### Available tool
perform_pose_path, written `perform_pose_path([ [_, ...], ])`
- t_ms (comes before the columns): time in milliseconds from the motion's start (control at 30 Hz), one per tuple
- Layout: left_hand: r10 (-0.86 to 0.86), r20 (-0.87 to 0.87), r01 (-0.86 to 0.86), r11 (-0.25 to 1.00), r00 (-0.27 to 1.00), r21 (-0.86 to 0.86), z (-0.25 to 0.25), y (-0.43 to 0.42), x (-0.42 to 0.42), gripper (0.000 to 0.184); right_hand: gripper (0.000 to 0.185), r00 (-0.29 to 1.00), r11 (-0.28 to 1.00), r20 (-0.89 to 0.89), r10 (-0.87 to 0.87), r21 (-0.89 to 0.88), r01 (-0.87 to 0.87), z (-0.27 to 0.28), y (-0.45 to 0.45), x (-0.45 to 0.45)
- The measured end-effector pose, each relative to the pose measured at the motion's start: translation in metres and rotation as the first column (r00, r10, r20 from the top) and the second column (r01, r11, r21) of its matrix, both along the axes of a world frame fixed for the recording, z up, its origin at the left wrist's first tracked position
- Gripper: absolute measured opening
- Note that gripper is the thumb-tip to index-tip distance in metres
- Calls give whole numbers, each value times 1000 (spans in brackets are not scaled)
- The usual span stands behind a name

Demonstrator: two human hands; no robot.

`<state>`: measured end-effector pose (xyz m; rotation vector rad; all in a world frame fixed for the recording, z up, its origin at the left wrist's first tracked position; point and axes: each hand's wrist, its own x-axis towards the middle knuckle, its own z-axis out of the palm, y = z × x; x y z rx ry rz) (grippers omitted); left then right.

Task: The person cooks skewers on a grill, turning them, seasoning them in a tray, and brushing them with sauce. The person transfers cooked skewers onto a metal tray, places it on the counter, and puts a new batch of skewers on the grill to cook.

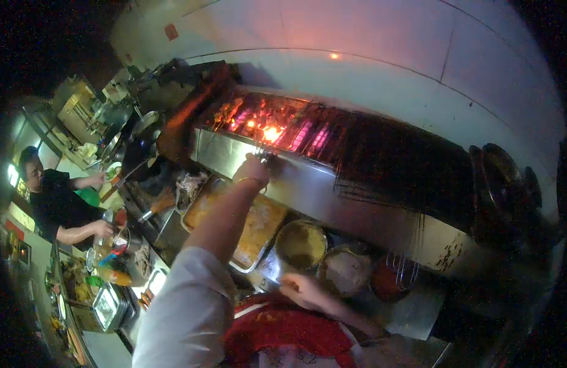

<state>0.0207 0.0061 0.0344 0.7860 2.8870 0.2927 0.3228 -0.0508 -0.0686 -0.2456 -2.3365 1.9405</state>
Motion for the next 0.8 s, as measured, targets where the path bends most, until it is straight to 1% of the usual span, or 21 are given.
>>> perform_pose_path([
  [33, -14, -17, 14, 1000, 1000, 0, 7, 0, 4, 46, 30, 1000, 1000, -7, -8, -17, 8, 3, 0, 2],
  [133, -76, -19, 77, 995, 997, 58, -1, -6, -35, 35, 30, 999, 998, -11, -48, -42, 48, 9, 1, 4],
  [167, -74, -64, 75, 997, 995, 12, 22, -10, -24, 28, 30, 998, 997, -4, -63, -35, 63, 8, 1, 5],
  [200, -252, -153, 265, 962, 956, 71, 12, -19, -46, 25, 31, 997, 996, 1, -81, -29, 81, 5, 2, 4],
  [267, -263, -34, 264, 942, 964, 209, -4, -25, -81, 23, 32, 995, 977, 22, -99, -190, 101, -28, 0, 4],
  [300, -332, 69, 305, 917, 941, 258, 0, -31, -85, 22, 33, 993, 957, 36, -111, -267, 116, -39, -1, 3],
  [333, -403, 170, 340, 888, 899, 311, 2, -40, -88, 22, 33, 989, 964, 11, -147, -221, 145, -47, -2, 1],
  [367, -388, 511, 117, 868, 767, 483, 4, -43, -87, 18, 33, 983, 969, -13, -182, -174, 177, -51, -4, -3],
  [400, -343, 766, -196, 835, 543, 514, 6, -46, -85, 15, 33, 976, 970, -34, -215, -127, 209, -51, -4, -9],
  [467, -407, 863, -326, 807, 298, 493, 30, -48, -58, 13, 31, 963, 966, 99, -249, -40, 254, -25, -3, -19],
  [500, -477, 872, -379, 790, 115, 482, 23, -45, -63, 13, 31, 948, 962, 169, -270, 3, 273, -12, -3, -25],
  [533, -535, 842, -429, 778, -70, 459, 15, -42, -69, 13, 31, 940, 961, 200, -275, 55, 270, -4, -3, -33],
  [567, -542, 828, -469, 774, -144, 425, 12, -37, -68, 12, 31, 931, 959, 232, -282, 106, 264, 3, -2, -42],
  [600, -545, 789, -507, 784, -284, 359, 7, -33, -71, 15, 30, 919, 955, 269, -287, 156, 252, 6, -3, -53],
  [667, -609, 568, -484, 790, -553, 376, 4, -24, -70, 14, 29, 898, 931, 248, -364, 52, 362, -5, -8, -73],
  [700, -605, 504, -487, 796, -617, 360, -6, -19, -74, 14, 29, 883, 909, 241, -403, -1, 416, -2, -11, -83],
  [733, -598, 434, -492, 802, -674, 340, -18, -14, -78, 14, 27, 871, 899, 222, -437, 133, 417, 7, -9, -92],
  [767, -588, 364, -499, 808, -723, 315, -28, -10, -79, 15, 25, 864, 876, 204, -461, 261, 406, 37, 0, -110],
  [800, -589, 431, -515, 808, -684, 288, -28, -9, -76, 17, 23, 859, 841, 186, -477, 382, 384, 62, 9, -125],
])
